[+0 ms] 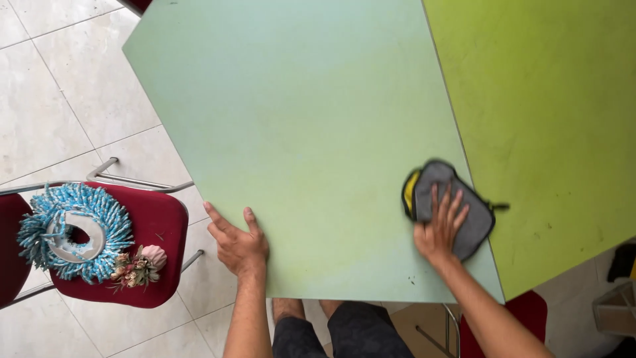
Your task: The person wipes a light green table surface using a gray and yellow microfiber cloth and a blue mop head. They alternate between the two tools, moving across the table in broad strokes and occasionally flipping the cloth to use a different side.
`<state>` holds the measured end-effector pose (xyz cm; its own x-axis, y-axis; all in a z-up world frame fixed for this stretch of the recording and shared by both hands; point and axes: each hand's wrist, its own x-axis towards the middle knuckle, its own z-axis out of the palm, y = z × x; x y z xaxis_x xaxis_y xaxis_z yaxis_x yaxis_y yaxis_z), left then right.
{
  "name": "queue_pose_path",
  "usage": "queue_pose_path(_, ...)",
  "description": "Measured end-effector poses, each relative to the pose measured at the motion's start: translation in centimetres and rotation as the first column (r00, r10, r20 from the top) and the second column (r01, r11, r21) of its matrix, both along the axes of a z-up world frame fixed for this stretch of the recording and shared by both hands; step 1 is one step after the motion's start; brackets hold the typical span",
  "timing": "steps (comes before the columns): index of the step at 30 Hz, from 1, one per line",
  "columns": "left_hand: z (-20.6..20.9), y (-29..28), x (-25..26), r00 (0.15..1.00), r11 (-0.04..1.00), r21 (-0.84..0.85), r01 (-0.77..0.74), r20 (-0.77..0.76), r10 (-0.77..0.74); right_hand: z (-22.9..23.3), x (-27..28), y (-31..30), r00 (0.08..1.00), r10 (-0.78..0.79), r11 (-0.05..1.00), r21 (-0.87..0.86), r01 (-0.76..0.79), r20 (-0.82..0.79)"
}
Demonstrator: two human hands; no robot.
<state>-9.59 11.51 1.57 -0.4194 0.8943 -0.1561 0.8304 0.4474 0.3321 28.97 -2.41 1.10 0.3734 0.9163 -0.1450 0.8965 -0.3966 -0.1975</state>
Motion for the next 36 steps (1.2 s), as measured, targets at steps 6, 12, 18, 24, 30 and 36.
queue_pose_path(6, -0.7, 0.3, 0.0, 1.000, 0.999, -0.036, -0.021, 0.020, 0.021, -0.2, 2.3, 27.0, 0.991, 0.136, 0.991, -0.003, -0.136, 0.014)
queue_pose_path(12, 0.2, 0.4, 0.1, 0.998, 1.000, -0.010, -0.013, 0.064, 0.014, -1.6, -4.7, 31.4, 0.929, 0.370, 0.929, 0.004, -0.371, 0.028)
queue_pose_path(18, 0.3, -0.1, 0.2, 0.996, 0.999, -0.001, -0.032, 0.089, 0.032, -1.6, -7.0, 7.0, 0.783, 0.605, 0.795, 0.068, -0.602, -0.146)
queue_pose_path(24, 0.2, 0.3, 0.0, 0.994, 0.995, 0.091, 0.044, -0.099, -0.035, -1.2, -1.3, 15.7, 0.988, 0.154, 0.987, 0.039, -0.153, -0.021)
queue_pose_path(30, -0.4, 0.6, 0.1, 0.978, 0.991, 0.105, 0.077, -0.200, -0.055, -2.4, -2.6, 42.5, 0.995, 0.048, 0.997, 0.062, -0.053, 0.082)
queue_pose_path(36, -1.4, 0.3, 0.3, 0.980, 0.991, 0.120, 0.064, -0.194, -0.040, -4.2, -20.5, 60.5, 0.909, 0.416, 0.896, 0.155, -0.416, 0.034)
